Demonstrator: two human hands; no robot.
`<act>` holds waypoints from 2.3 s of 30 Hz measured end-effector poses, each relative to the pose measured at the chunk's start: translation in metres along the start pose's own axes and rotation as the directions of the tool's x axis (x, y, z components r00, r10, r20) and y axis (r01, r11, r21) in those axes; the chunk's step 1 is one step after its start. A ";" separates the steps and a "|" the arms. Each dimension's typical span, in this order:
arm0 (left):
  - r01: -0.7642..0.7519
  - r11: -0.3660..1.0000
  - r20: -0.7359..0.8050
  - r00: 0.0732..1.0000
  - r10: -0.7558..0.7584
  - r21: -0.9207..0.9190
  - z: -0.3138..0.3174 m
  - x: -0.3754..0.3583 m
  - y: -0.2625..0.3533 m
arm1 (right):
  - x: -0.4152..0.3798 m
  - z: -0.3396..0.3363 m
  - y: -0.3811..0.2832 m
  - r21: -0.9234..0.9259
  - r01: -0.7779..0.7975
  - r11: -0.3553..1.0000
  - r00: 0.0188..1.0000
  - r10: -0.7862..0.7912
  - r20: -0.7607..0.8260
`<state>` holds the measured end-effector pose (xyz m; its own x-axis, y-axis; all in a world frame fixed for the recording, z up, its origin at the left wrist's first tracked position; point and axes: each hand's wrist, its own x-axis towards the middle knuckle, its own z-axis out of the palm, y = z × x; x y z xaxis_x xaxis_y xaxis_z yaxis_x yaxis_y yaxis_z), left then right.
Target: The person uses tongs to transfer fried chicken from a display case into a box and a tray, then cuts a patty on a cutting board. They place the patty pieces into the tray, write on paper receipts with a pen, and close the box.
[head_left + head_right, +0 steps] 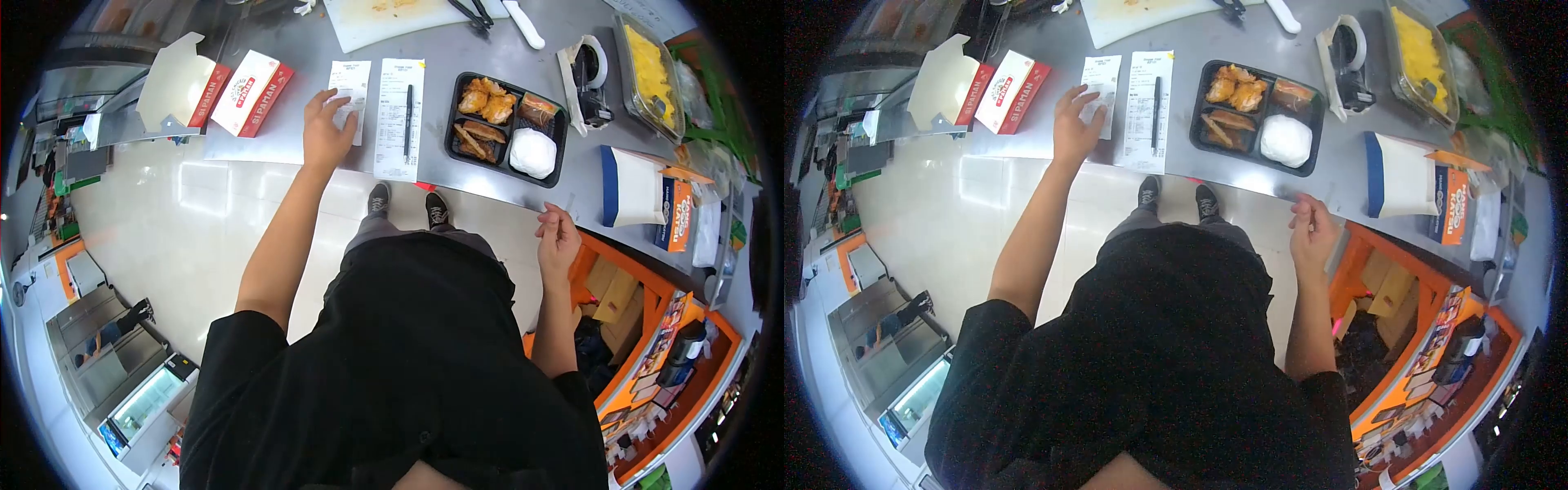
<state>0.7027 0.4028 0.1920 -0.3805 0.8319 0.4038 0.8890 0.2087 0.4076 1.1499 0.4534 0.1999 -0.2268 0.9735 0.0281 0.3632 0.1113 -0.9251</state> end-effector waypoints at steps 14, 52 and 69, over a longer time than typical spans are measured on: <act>-0.078 0.994 0.421 0.901 0.104 -0.078 0.065 0.095 0.047 | -0.012 -0.010 0.004 0.027 -0.078 0.997 0.994 0.080 -0.074; -0.500 0.836 0.007 0.857 0.515 -0.228 0.043 -0.035 -0.064 | 0.071 0.264 -0.092 -0.757 0.189 0.625 0.982 -0.141 0.128; -0.326 0.890 0.214 0.890 0.402 -0.319 -0.021 -0.025 -0.028 | 0.086 0.241 -0.130 -0.568 0.536 0.624 0.841 -0.451 0.298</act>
<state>0.6818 0.3659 0.1876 0.0730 0.9344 0.3486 0.8341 -0.2488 0.4923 0.8651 0.4744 0.2309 -0.6242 0.7091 0.3280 0.6185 0.7049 -0.3471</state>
